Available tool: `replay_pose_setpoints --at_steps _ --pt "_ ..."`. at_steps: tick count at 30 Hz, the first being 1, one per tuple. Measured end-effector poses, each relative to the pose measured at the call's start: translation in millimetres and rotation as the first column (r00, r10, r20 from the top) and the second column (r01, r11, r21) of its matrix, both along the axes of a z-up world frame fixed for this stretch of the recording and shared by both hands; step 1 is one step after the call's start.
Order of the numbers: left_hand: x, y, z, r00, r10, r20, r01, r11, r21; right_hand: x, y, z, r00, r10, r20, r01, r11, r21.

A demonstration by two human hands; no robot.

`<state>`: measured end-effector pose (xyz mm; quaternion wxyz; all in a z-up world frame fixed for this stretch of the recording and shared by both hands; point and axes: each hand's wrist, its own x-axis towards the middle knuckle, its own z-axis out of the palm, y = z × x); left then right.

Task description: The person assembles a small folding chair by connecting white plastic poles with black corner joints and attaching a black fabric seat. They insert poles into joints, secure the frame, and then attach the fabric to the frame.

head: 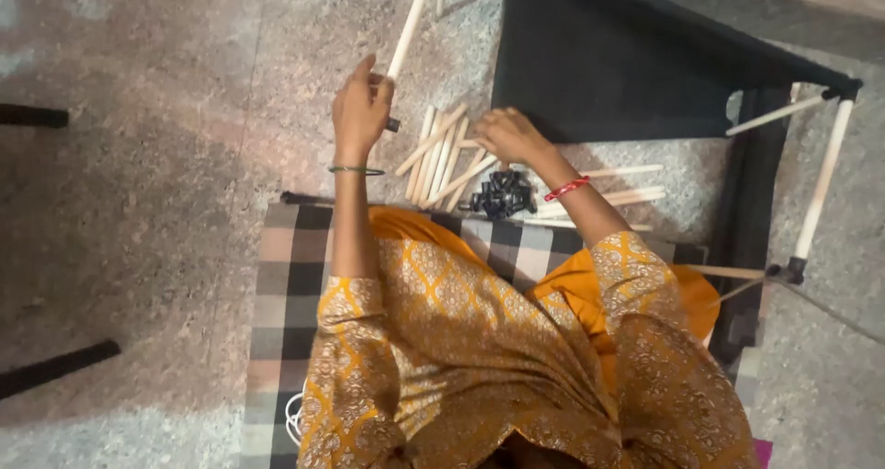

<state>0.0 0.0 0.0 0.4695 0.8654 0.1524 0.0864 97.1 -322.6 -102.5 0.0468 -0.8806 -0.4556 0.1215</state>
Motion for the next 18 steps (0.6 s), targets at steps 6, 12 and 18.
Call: replay_pose_setpoints --at_steps 6,12,18 --pt "142 1 17 0.963 -0.190 0.189 0.094 0.899 0.427 74 15 136 0.840 -0.337 0.426 0.098 0.865 0.491" --pt "255 -40 7 0.940 -0.316 0.126 0.205 0.823 0.530 155 60 176 0.886 -0.274 0.375 0.115 0.912 0.394" --pt "273 -51 -8 0.929 -0.361 0.077 0.213 0.695 0.686 195 72 190 0.894 -0.337 -0.294 0.392 0.907 0.153"
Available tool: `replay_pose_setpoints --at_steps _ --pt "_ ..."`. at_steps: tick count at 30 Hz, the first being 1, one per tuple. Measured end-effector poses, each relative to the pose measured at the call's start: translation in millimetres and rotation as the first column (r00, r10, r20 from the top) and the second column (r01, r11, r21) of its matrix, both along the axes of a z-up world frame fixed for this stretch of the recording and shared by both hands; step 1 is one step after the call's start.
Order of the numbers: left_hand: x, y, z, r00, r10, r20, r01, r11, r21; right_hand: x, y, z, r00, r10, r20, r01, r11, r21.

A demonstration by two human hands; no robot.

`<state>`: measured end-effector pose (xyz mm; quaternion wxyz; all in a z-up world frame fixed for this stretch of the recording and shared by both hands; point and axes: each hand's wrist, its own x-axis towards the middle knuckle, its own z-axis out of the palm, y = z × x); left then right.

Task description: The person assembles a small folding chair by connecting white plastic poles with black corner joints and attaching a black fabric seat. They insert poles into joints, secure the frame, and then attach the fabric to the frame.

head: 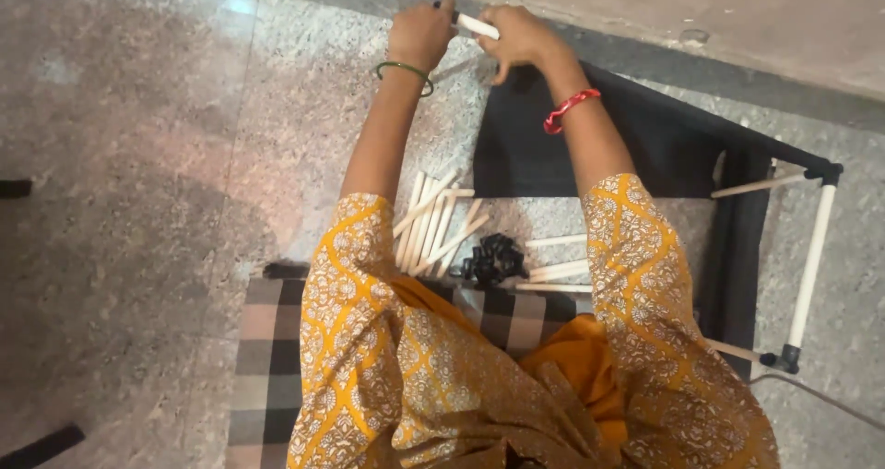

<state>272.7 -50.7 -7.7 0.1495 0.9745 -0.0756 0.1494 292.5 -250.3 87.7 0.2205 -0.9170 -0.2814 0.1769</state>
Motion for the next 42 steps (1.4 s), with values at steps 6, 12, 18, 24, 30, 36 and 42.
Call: replay_pose_setpoints --at_steps 6,12,18,24,30,36,42 --pt "-2 -5 -30 0.996 0.047 0.081 -0.057 0.992 0.116 10 0 -34 0.972 0.210 0.108 -0.204 0.977 -0.061" --pt "1 0 -46 0.986 0.067 0.152 -0.089 0.986 0.143 -21 6 -64 0.677 0.173 0.715 -0.036 0.978 -0.203" --pt "-4 0 -52 0.983 0.131 0.129 -0.150 0.977 0.150 -35 18 -57 0.668 0.149 0.729 0.030 0.974 -0.226" --pt "6 -2 -51 0.983 0.039 0.180 -0.063 0.989 0.131 -15 5 -17 0.959 0.171 0.226 -0.129 0.973 -0.191" --pt "18 -16 -65 0.962 0.211 0.173 -0.237 0.961 0.144 -19 10 -50 0.746 0.164 0.645 -0.031 0.977 -0.212" --pt "3 27 -31 0.975 0.198 0.105 -0.208 0.973 0.102 -7 0 -80 0.575 0.175 0.799 0.070 0.963 -0.262" --pt "-69 154 2 0.940 0.304 -0.157 -0.307 0.952 0.000 6 -80 -37 0.790 0.130 0.599 0.046 0.962 -0.269"
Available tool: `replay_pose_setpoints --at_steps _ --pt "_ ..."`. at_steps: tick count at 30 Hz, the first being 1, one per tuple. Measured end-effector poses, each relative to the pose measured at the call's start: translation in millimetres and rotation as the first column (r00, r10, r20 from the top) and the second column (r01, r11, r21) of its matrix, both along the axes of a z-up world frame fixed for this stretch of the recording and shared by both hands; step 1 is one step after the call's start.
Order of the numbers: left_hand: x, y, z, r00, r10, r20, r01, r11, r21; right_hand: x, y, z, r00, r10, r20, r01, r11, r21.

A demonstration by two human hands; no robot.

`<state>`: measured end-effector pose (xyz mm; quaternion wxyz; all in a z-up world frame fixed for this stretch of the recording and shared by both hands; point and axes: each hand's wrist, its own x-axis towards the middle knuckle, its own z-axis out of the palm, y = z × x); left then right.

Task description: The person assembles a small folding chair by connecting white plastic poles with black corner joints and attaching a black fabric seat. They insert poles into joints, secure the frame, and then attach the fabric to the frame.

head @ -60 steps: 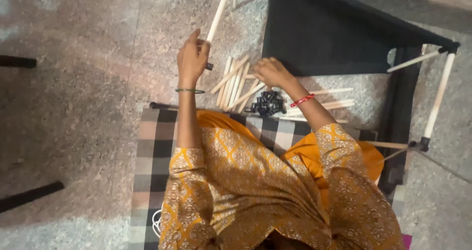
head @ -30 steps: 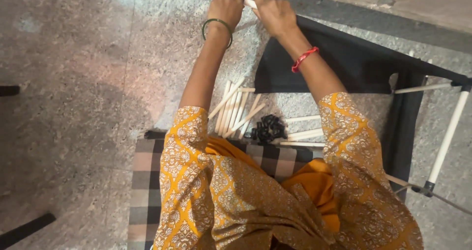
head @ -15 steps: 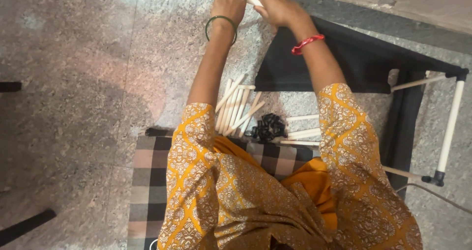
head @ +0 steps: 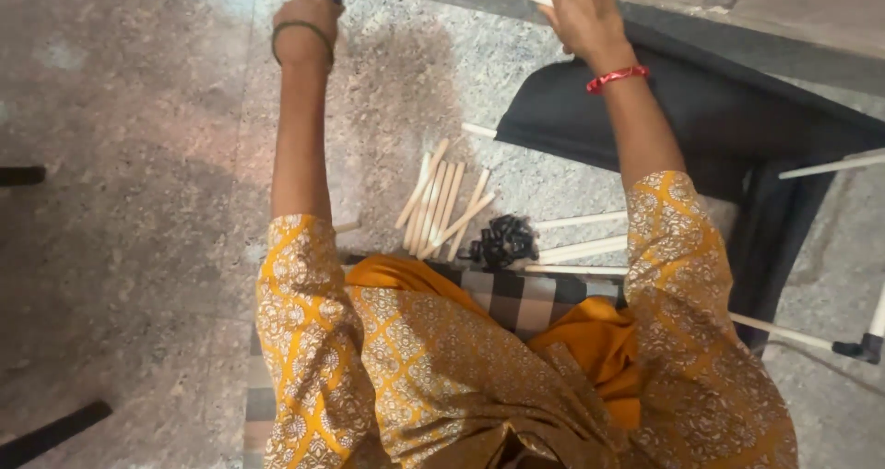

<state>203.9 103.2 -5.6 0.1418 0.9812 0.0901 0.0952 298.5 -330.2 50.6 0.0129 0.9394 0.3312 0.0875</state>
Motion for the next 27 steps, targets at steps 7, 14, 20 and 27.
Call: replay_pose_setpoints --at_steps 7,14,20,27 --pt "16 -58 -9 0.991 -0.096 -0.089 0.080 0.982 -0.170 -29 6 -20 0.999 0.026 -0.043 -0.021 0.994 0.103" --pt "25 -101 -45 0.987 -0.158 -0.024 0.143 0.938 -0.316 -72 2 -36 0.998 -0.048 0.030 0.042 0.985 0.168" --pt "11 -170 -45 0.994 -0.108 0.010 0.108 0.991 -0.073 -192 -29 -23 0.999 0.000 0.046 -0.018 0.920 0.391" --pt "-8 -210 -89 0.995 -0.043 -0.094 0.049 0.997 0.063 -360 -117 20 0.978 -0.202 0.054 0.154 0.869 0.470"
